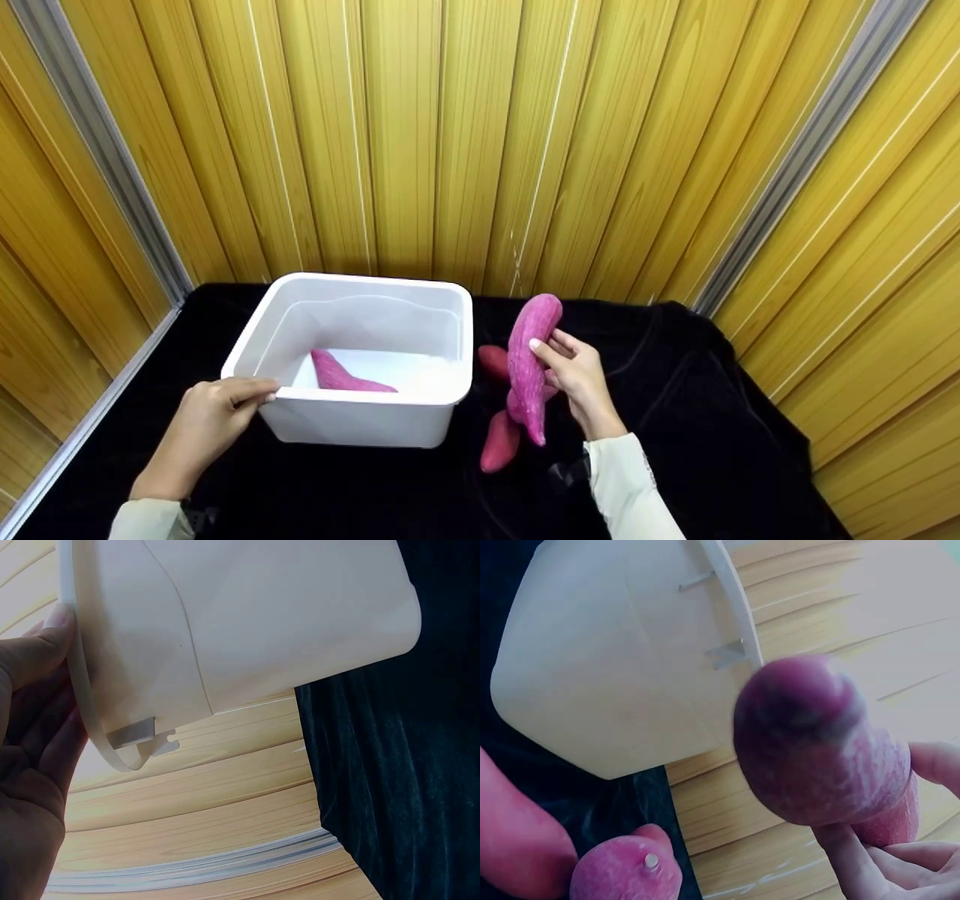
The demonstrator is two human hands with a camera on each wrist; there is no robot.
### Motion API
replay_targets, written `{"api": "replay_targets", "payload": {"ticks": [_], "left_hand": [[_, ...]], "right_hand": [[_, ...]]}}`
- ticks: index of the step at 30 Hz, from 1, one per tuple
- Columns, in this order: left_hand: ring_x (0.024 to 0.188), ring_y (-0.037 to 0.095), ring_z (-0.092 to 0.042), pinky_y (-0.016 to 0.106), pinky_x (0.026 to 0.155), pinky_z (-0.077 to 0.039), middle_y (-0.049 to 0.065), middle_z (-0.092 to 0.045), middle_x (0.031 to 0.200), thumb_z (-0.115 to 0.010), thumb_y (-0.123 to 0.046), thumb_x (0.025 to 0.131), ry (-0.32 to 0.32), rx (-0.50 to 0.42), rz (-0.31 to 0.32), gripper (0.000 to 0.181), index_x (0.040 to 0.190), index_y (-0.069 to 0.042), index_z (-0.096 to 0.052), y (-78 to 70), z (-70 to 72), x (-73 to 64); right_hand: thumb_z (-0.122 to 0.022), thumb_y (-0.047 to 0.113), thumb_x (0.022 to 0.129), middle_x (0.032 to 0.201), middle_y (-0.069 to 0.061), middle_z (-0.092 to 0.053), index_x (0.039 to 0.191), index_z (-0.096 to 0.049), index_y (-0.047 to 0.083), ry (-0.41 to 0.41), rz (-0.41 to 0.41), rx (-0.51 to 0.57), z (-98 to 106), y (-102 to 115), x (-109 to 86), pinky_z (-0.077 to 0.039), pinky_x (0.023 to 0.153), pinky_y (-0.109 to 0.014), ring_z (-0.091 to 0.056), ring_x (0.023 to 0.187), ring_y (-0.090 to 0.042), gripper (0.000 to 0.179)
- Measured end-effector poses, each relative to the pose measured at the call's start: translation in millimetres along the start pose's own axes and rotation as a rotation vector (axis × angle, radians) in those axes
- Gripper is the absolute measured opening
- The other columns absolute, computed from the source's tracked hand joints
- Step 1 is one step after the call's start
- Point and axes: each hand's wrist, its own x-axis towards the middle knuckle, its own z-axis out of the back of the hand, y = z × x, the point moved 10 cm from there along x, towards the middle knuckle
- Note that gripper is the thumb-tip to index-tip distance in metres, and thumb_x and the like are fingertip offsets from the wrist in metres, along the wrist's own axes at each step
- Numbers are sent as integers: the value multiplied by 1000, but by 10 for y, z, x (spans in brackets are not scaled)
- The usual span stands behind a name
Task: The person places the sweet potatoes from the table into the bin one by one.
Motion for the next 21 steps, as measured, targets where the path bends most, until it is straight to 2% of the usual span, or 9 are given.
{"api": "replay_targets", "payload": {"ticks": [3, 7, 14, 21], "left_hand": [[75, 17, -71, 1, 80, -46, 1, -75, 79, -81, 14, 58, -1, -4, 0, 33, 80, -10, -79, 1, -2, 1], [75, 17, -71, 1, 79, -46, 1, -75, 79, -82, 13, 58, 4, -1, 7, 33, 81, -11, -79, 8, -5, 3], [75, 17, -71, 3, 78, -48, 1, -76, 79, -83, 12, 58, 8, 12, 2, 32, 81, -11, -79, 5, -4, 6], [75, 15, -71, 3, 78, -48, 1, -76, 79, -83, 12, 57, 5, 11, -1, 33, 80, -11, -79, 4, 0, -1]], "right_hand": [[-69, 13, 86, 140, -28, -47, 140, -42, -7, 20, 11, 20, -65, 64, 5, -59, 77, -34, -58, 115, -32, 63], [-69, 13, 87, 143, -27, -45, 142, -40, -6, 47, 13, 29, -151, 144, 18, -59, 81, -43, -54, 121, -39, 65], [-69, 13, 87, 142, -27, -45, 141, -41, -6, 71, 40, 42, -279, 287, 38, -59, 82, -45, -54, 121, -40, 64], [-69, 14, 88, 142, -25, -47, 141, -41, -5, 81, 30, 25, -403, 382, 38, -57, 87, -46, -55, 122, -38, 64]]}}
